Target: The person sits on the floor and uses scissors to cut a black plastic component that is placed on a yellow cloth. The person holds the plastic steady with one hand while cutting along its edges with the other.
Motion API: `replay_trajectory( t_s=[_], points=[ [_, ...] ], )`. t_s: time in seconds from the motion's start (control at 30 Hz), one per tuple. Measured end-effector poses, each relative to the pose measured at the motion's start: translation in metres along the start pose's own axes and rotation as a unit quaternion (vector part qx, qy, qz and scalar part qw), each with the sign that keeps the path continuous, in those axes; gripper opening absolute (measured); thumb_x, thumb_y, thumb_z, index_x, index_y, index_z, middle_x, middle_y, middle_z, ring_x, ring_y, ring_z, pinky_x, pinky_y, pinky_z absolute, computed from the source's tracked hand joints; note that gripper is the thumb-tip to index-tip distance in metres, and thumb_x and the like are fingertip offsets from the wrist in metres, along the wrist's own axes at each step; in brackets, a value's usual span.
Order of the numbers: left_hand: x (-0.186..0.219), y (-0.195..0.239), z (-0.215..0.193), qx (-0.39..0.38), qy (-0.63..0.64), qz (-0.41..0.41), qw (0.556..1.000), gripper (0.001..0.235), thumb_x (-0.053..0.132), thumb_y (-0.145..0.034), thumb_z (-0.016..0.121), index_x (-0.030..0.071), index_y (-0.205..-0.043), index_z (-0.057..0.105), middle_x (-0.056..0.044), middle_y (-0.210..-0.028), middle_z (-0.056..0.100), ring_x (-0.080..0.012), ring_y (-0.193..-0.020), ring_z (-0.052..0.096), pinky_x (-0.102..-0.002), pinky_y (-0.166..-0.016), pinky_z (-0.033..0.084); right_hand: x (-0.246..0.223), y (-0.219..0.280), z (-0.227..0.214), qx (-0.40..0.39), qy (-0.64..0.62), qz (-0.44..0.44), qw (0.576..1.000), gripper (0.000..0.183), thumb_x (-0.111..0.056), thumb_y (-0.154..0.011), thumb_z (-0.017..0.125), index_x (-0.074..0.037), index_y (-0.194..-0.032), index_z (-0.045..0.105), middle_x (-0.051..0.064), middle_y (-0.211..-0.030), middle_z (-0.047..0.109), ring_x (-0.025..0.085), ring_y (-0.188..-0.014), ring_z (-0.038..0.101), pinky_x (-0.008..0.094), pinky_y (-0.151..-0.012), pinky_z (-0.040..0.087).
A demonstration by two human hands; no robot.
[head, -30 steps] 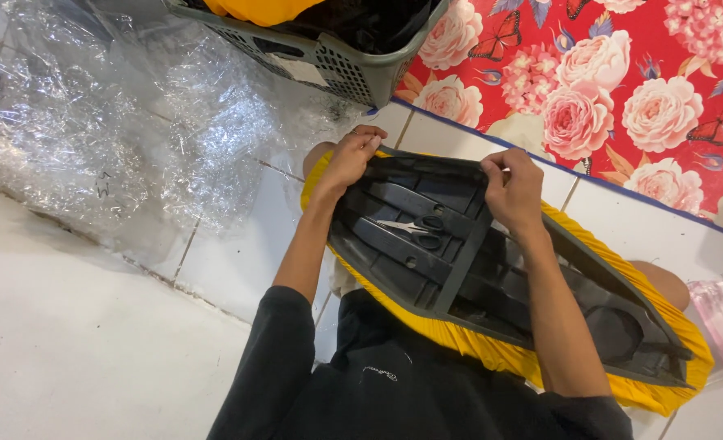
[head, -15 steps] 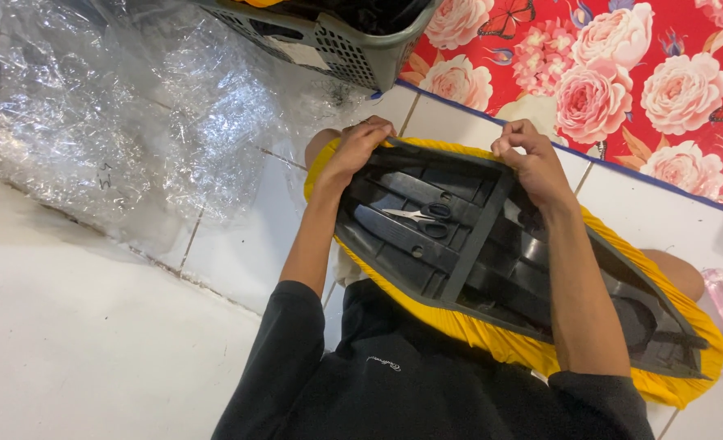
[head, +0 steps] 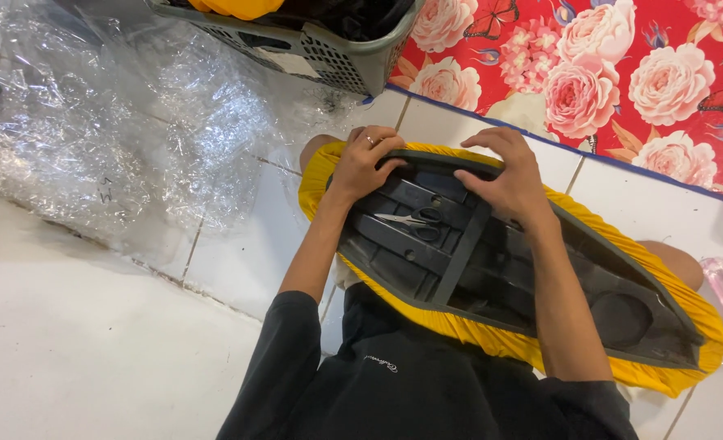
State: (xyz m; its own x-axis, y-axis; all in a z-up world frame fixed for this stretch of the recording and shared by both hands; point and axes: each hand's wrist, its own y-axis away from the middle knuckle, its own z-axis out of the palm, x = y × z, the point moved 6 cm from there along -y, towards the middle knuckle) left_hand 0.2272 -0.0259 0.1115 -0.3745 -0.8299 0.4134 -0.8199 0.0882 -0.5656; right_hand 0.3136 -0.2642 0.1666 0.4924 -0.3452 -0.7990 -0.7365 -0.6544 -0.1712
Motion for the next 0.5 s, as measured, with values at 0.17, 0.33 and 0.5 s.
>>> replay_trajectory(
  t_s=[0.17, 0.33, 0.5],
  points=[
    [0.014, 0.001, -0.015, 0.086, -0.023, 0.073, 0.993, 0.023, 0.009, -0.089, 0.080, 0.016, -0.110, 0.075, -0.001, -0.108, 0.068, -0.0202, -0.099, 0.067, -0.034, -0.090, 0.053, 0.000, 0.005, 0.034, 0.039, 0.268, -0.144, 0.952, 0.031, -0.014, -0.092, 0.080, -0.016, -0.122, 0.074, 0.009, -0.115, 0.066, 0.029, -0.112, 0.063, 0.043, -0.103, 0.049],
    [0.023, 0.002, -0.020, 0.146, -0.068, 0.109, 0.981, 0.011, 0.017, -0.090, 0.082, 0.016, -0.098, 0.076, 0.001, -0.101, 0.067, -0.0189, -0.090, 0.062, -0.035, -0.086, 0.048, 0.001, 0.018, 0.041, 0.098, 0.278, -0.216, 0.931, 0.020, -0.012, -0.100, 0.073, -0.018, -0.119, 0.075, 0.009, -0.113, 0.064, 0.027, -0.110, 0.062, 0.043, -0.104, 0.048],
    [0.011, -0.006, -0.014, 0.098, 0.035, -0.017, 0.994, 0.012, 0.033, -0.098, 0.071, 0.022, -0.093, 0.073, 0.010, -0.098, 0.065, -0.0161, -0.094, 0.058, -0.031, -0.091, 0.041, 0.004, 0.005, 0.023, 0.096, 0.088, -0.051, 0.990, 0.011, -0.017, -0.104, 0.071, -0.010, -0.098, 0.078, 0.008, -0.119, 0.057, 0.028, -0.118, 0.049, 0.046, -0.106, 0.041]
  ],
)
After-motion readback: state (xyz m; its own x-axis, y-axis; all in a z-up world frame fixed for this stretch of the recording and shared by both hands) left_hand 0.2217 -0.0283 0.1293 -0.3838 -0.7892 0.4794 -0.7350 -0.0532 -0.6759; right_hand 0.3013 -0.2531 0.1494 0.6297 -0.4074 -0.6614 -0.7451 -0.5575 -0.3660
